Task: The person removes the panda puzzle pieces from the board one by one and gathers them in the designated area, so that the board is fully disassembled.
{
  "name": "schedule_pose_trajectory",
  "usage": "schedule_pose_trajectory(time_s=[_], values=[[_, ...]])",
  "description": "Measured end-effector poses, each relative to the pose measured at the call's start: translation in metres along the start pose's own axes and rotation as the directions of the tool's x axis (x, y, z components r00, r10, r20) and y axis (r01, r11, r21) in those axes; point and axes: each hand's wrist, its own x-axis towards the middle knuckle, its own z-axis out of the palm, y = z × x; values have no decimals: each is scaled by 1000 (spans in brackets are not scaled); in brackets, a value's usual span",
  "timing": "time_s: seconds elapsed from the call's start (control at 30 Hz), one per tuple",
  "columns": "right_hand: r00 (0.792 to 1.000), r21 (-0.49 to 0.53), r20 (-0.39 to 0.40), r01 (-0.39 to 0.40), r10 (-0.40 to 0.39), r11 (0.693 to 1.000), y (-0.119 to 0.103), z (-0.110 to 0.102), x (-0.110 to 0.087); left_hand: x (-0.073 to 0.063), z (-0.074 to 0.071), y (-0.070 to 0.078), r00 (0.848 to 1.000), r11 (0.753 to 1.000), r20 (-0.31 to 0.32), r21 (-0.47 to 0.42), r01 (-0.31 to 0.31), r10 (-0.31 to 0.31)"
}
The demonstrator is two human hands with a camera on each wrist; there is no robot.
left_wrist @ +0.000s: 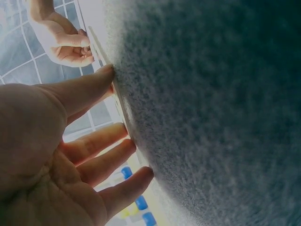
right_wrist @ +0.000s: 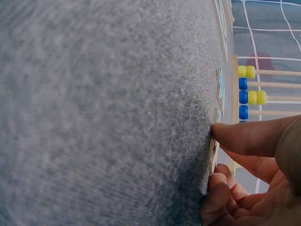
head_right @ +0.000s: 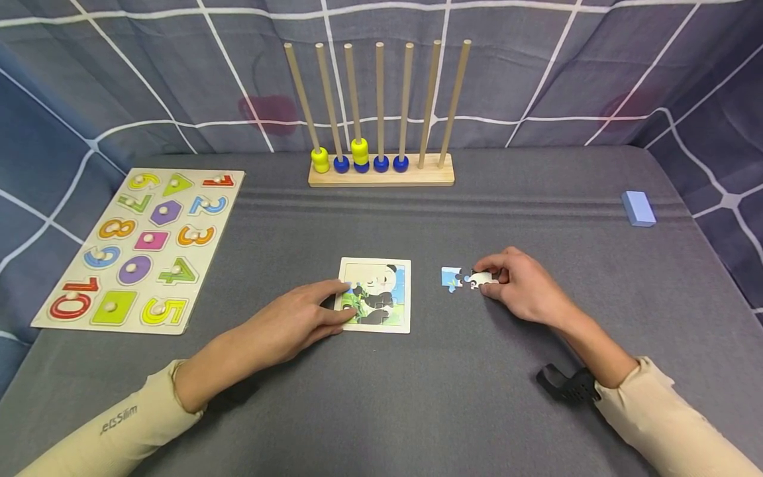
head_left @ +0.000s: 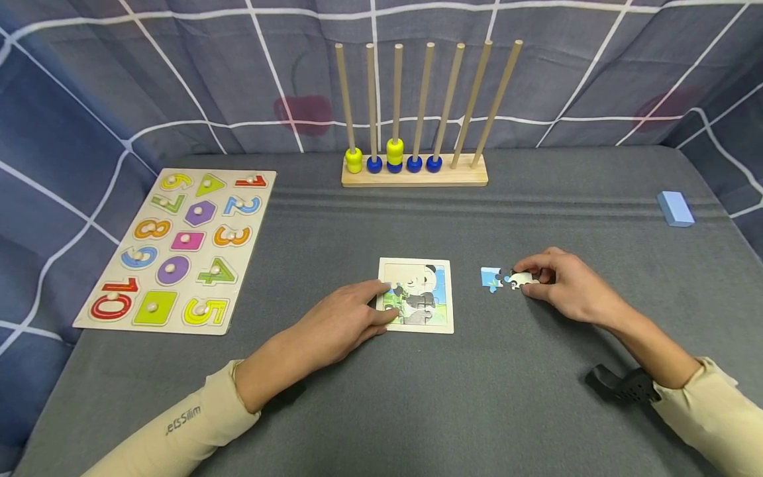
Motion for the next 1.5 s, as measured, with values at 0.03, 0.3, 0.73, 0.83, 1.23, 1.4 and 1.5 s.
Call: schedule_pose_trajectory(time_s=[0.03,0.3,0.73,0.83,1.23,1.4,1.5], values=[[1000,0,-4,4,-4,1000,0,0,0,0,0,0,1000,1000,-2,0,-1,1],[1000,8,-13,-6,6,1000,-1,1,-1,0,0,1,1000,1000,5,5,7,-7],[999,112,12,-40,39,993,-30,9,18,1,0,-1,1000,1000,-5,15,-15,15],[999,132,40,-25,20,991,-41,14,26,2,1,-2,999,999,-16,23,-30,30],[988,165,143,33,-57,986,-71,40,48,2,1,-2,1000,999,-4,24,-23,24],[983,158,166,49,-75,986,-75,51,55,2,0,-1,1000,999,10,36,-16,16],[980,145,182,57,-83,988,-77,55,58,2,-1,-1,1000,999,10,40,-15,15]])
